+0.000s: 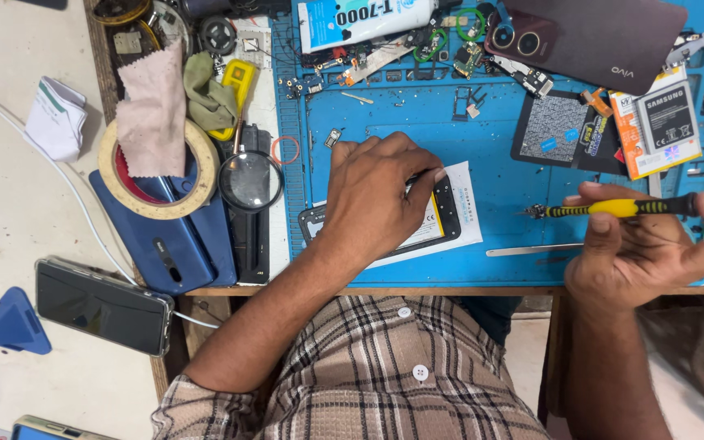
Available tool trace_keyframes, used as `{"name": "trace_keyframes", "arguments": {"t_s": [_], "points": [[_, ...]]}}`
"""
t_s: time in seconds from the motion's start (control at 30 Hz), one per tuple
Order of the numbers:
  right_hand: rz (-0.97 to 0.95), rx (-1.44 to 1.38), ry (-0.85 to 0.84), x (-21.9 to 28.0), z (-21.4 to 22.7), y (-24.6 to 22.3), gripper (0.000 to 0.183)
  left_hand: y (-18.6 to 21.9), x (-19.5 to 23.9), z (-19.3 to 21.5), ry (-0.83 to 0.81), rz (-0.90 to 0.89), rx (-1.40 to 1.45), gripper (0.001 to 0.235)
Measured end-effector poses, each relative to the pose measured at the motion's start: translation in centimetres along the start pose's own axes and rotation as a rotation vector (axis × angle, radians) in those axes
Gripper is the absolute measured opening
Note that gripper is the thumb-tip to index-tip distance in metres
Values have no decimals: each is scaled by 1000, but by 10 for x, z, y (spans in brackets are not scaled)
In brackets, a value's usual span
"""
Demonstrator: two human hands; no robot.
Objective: The person uses a screwdriver to remove screws from the back of a disassembled smartphone. They then lift the battery and disconnect its connector from the motherboard.
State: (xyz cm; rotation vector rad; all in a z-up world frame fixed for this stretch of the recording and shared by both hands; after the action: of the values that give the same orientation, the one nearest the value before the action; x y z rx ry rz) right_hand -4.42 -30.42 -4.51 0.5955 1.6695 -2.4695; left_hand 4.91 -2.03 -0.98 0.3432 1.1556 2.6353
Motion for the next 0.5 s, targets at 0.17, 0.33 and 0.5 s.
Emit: {"name": "trace_keyframes", "arguments": {"t_s": [0.17, 0.33, 0.5], "points": [[111, 14, -10, -18, -26, -20, 61, 4, 17, 14, 3, -144, 24, 77], [267, 75, -181, -42, -56, -40, 59, 9, 34, 11, 19, -198, -115, 103], [294, 90, -197, -50, -74, -47, 61, 5, 33, 4, 45, -192, -116, 93]]}}
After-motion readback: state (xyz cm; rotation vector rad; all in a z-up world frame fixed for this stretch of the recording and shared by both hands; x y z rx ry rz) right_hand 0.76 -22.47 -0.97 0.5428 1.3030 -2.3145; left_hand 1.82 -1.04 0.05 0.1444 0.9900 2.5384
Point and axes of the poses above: each hand's wrist, its own x-axis away from the middle knuckle, its own z-axis out of the back of the hand, y = z × x, the point moved 2 cm from there along -x, towards the middle knuckle, and after that the axes turned 1 degree about z, right-handed, at the moved point
